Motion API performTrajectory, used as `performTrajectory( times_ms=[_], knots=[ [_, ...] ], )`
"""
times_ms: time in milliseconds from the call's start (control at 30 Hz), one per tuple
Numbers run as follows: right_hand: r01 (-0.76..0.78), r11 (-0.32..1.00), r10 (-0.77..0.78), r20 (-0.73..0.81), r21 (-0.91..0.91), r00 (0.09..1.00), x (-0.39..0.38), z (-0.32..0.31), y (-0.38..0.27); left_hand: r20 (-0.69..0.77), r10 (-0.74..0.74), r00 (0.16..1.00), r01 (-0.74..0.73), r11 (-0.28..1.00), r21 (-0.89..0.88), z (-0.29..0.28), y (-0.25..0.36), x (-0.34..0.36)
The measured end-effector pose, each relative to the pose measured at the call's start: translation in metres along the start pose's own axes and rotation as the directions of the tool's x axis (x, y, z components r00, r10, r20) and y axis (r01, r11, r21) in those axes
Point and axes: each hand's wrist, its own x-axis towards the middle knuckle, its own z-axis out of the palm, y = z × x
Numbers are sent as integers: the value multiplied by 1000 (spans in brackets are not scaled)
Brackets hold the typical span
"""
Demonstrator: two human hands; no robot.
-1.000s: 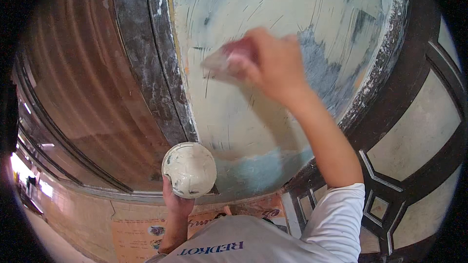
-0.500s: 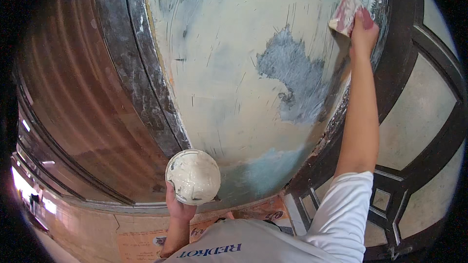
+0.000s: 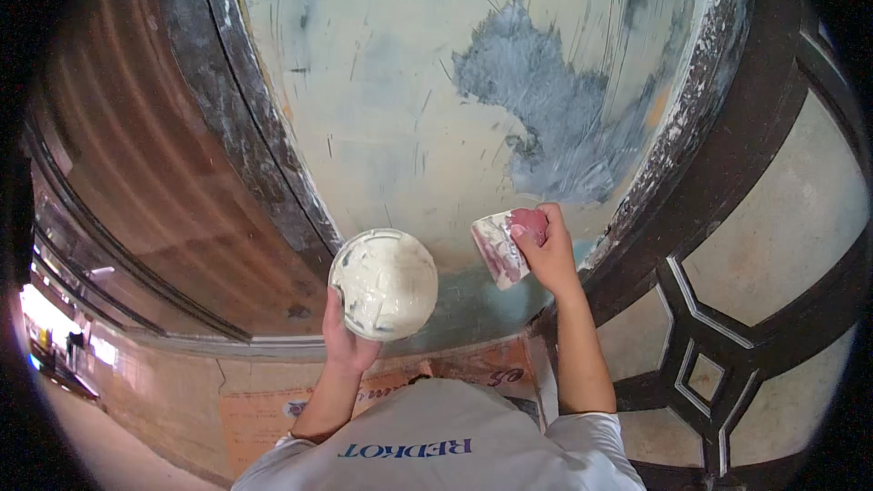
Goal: The person applies plaster from a tub to a circular wall area using a putty knife.
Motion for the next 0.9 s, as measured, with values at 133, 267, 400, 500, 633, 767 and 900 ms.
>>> performTrajectory(
  times_ms=[133,267,400,500,633,767,900],
  knots=[
    [-148,987,136,176,60,975,-10,-19,8,58,-3,998,5,999,-33,22,-18,1],
    [11,990,34,319,-139,947,-4,-39,-31,44,53,998,-54,998,26,39,-39,4],
    [-69,997,75,414,-29,907,-9,-60,-44,-21,146,989,-144,986,78,62,-68,3],
    [-126,988,71,463,88,884,-19,-69,-42,-46,294,955,-280,939,201,72,-88,-1],
    [-287,946,167,527,153,833,-32,-81,-34,-119,487,865,-444,855,266,66,-118,-6],
    [-520,837,319,620,172,717,-40,-92,-26,-162,623,766,-557,768,316,61,-143,-9],
    [-573,792,305,675,213,672,-48,-91,-27,-137,679,721,-565,691,451,50,-167,-18]
  ],
)
